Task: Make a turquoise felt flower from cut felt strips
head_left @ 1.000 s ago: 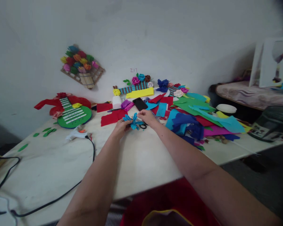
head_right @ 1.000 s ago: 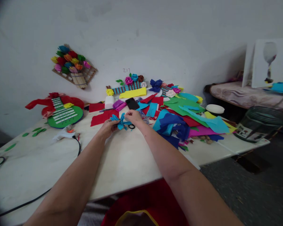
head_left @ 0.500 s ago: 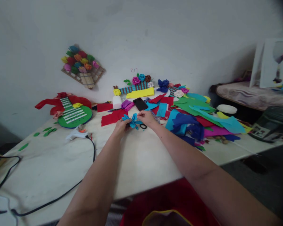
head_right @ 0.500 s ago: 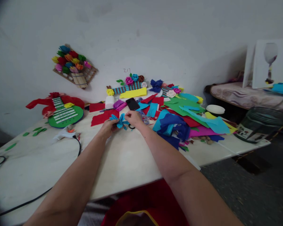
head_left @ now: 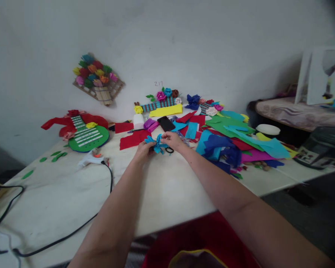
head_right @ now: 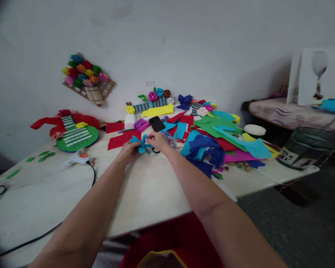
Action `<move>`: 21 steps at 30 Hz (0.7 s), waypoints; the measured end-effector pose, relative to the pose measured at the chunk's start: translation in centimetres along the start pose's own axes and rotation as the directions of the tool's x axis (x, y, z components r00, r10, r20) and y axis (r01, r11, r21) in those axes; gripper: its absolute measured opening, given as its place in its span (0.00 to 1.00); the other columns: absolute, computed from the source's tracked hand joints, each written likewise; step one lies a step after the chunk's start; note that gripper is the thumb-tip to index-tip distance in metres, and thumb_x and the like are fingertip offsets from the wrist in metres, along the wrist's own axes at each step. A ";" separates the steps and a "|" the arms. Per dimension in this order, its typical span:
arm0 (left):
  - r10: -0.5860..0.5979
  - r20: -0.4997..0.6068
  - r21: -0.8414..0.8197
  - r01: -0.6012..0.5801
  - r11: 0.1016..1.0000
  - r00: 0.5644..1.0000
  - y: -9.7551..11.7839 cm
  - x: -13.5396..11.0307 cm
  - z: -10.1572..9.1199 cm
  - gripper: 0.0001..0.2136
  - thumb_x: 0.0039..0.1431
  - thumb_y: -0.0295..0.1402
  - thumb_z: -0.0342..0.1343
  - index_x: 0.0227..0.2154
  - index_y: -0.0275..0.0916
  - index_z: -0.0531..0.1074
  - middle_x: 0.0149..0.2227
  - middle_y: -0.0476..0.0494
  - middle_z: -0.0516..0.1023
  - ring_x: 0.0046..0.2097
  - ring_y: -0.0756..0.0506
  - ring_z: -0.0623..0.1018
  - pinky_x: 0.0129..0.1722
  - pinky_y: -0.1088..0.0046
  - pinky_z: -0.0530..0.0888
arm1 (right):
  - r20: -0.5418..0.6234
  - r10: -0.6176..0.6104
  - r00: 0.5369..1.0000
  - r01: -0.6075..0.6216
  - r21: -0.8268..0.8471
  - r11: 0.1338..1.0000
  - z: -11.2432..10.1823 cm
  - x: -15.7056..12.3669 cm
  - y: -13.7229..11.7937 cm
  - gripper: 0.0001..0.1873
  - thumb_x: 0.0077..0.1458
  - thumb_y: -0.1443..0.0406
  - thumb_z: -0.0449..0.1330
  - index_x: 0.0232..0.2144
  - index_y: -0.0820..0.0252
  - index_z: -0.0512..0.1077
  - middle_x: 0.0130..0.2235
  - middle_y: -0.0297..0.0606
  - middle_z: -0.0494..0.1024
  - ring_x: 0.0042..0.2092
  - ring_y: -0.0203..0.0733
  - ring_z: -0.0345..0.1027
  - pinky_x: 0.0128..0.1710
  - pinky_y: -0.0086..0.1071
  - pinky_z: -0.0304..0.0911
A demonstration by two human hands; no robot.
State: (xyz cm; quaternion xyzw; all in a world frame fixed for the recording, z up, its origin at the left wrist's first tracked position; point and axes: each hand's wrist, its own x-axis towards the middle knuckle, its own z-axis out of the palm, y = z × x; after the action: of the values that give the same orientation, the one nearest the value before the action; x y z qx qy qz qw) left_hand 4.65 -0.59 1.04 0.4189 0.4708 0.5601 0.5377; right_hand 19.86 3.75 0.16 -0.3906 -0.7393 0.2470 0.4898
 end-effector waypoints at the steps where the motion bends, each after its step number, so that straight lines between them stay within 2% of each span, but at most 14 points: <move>1: 0.001 0.012 -0.003 -0.001 1.000 1.000 0.0 0.0 0.0 0.07 0.36 0.28 0.59 0.23 0.34 0.69 0.21 0.47 0.74 0.22 0.48 0.74 0.23 0.73 0.72 | 0.003 0.009 1.000 -0.009 0.008 1.000 0.0 0.1 0.1 0.09 0.41 0.62 0.59 0.26 0.62 0.71 0.27 0.33 0.73 0.29 0.34 0.64 0.31 0.28 0.60; 4: 0.003 0.031 0.005 -0.003 1.000 1.000 -0.1 0.0 0.1 0.07 0.37 0.28 0.59 0.24 0.35 0.69 0.21 0.47 0.75 0.22 0.48 0.74 0.24 0.72 0.72 | -0.007 0.026 1.000 -0.026 -0.002 1.000 0.1 0.2 0.4 0.07 0.41 0.63 0.58 0.23 0.62 0.71 0.24 0.31 0.72 0.28 0.34 0.63 0.30 0.28 0.59; 8: -0.005 -0.007 0.030 0.005 1.000 1.000 -0.2 0.2 0.1 0.06 0.38 0.28 0.58 0.23 0.35 0.69 0.20 0.47 0.74 0.22 0.49 0.74 0.23 0.73 0.72 | -0.024 0.019 1.000 -0.019 -0.007 1.000 0.1 0.2 0.5 0.05 0.40 0.65 0.58 0.22 0.62 0.72 0.23 0.31 0.71 0.28 0.34 0.63 0.30 0.28 0.59; 11: -0.015 -0.034 0.018 0.016 1.000 0.999 -0.1 0.3 0.1 0.05 0.39 0.28 0.57 0.23 0.34 0.68 0.19 0.47 0.73 0.22 0.48 0.74 0.23 0.73 0.72 | -0.012 -0.031 0.999 0.031 0.031 0.999 -0.1 0.1 0.2 0.05 0.39 0.66 0.60 0.23 0.62 0.73 0.26 0.33 0.72 0.30 0.34 0.64 0.32 0.28 0.59; 15: -0.025 -0.040 -0.021 0.025 0.999 0.999 0.1 0.2 0.1 0.08 0.38 0.29 0.57 0.24 0.34 0.68 0.22 0.46 0.73 0.24 0.47 0.75 0.24 0.72 0.73 | 0.068 -0.130 0.989 0.127 0.056 0.990 -0.6 -0.1 -0.4 0.04 0.40 0.66 0.60 0.23 0.62 0.72 0.28 0.33 0.71 0.30 0.33 0.63 0.32 0.27 0.59; 21: 0.002 -0.055 0.048 0.001 0.999 0.998 0.1 -0.1 0.4 0.07 0.36 0.30 0.58 0.22 0.35 0.67 0.19 0.47 0.72 0.21 0.48 0.73 0.22 0.72 0.71 | 0.015 -0.107 0.994 0.107 -0.078 0.991 -0.6 -0.1 -0.6 0.06 0.41 0.67 0.60 0.27 0.62 0.72 0.33 0.35 0.71 0.28 0.30 0.61 0.30 0.27 0.59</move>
State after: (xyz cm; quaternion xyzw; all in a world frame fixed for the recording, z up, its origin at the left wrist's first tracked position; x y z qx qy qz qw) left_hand 5.00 -0.66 1.20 0.4163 0.4986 0.5600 0.5142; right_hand 20.23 3.33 0.80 -0.3681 -0.7709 0.1931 0.4827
